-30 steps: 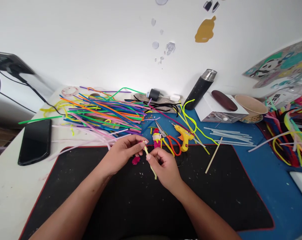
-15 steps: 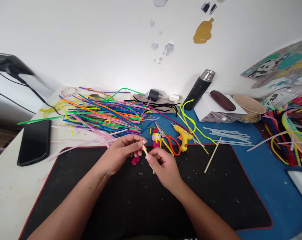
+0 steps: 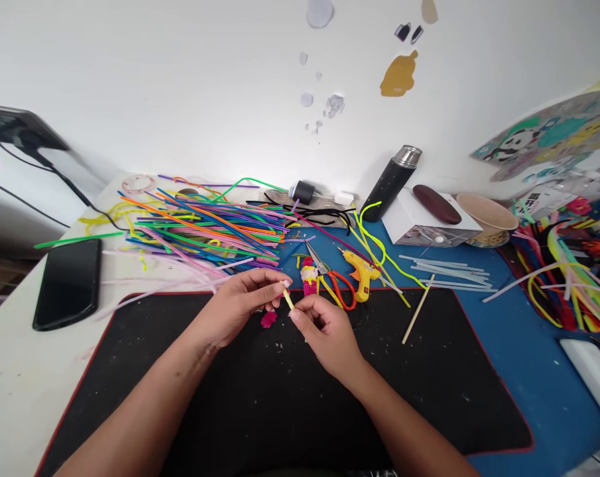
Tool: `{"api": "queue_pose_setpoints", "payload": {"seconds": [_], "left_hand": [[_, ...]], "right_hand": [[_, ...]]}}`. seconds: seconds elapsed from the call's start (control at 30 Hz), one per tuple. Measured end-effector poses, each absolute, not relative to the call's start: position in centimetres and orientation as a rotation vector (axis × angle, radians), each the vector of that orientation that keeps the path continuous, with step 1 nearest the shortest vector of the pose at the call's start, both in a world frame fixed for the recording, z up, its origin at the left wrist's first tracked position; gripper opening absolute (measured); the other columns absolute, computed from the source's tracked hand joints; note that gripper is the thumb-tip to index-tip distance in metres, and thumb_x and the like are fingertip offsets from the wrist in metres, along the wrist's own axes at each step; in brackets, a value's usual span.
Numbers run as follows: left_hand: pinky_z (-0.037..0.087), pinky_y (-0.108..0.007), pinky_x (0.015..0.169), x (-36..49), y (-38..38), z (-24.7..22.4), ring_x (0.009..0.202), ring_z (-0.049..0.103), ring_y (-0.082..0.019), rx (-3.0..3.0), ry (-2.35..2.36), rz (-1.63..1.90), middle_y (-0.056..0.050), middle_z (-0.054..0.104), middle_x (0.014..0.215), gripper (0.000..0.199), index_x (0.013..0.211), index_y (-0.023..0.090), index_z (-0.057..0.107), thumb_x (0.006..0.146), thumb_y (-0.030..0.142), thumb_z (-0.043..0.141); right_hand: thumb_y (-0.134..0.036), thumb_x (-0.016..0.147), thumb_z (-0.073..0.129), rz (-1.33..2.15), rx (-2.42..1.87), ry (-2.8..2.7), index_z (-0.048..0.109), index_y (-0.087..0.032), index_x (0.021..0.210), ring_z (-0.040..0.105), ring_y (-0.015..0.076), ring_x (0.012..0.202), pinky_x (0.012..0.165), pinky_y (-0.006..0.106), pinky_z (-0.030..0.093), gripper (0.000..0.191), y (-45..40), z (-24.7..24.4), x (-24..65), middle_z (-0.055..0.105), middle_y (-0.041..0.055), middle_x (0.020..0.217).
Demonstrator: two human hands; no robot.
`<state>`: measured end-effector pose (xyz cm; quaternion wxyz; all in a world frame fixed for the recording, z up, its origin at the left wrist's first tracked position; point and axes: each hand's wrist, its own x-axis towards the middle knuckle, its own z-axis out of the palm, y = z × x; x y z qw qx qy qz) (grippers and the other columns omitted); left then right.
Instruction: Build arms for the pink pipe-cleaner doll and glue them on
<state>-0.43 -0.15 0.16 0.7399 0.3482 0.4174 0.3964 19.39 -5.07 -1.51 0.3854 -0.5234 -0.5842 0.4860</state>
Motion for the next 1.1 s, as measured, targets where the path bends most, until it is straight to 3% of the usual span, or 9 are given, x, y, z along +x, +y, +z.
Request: {"api": "queue_pose_setpoints", "payload": {"seconds": [0.6, 1.1], "left_hand": [[0.047, -0.023, 0.061, -0.47, -0.13, 0.61, 0.067, 0.057, -0.012, 0.759, 0.887, 0.866, -0.002, 0.068, 0.081, 0.029, 0.096, 0.018, 0.08, 0.077, 0.036, 0.092], [0.044, -0.025, 0.064, -0.17, -0.31, 0.94, 0.068, 0.056, -0.013, 0.857, 0.941, 0.893, -0.001, 0.069, 0.082, 0.028, 0.093, 0.02, 0.08, 0.077, 0.039, 0.091]], "right_hand": [[-0.041, 0.097, 0.067, 1.254, -1.341, -1.491, 0.068, -0.02, 0.085, 0.044, 0.012, 0.055, 0.053, 0.025, 0.035, 0.024, -5.11, -1.31, 19.31, 0.049, -0.0053, 0.061], [-0.041, 0.095, 0.069, 1.269, -1.294, -1.392, 0.069, -0.02, 0.103, 0.042, 0.0123, 0.056, 0.054, 0.025, 0.037, 0.023, -4.26, -0.94, 18.47, 0.045, -0.0078, 0.06]]}}
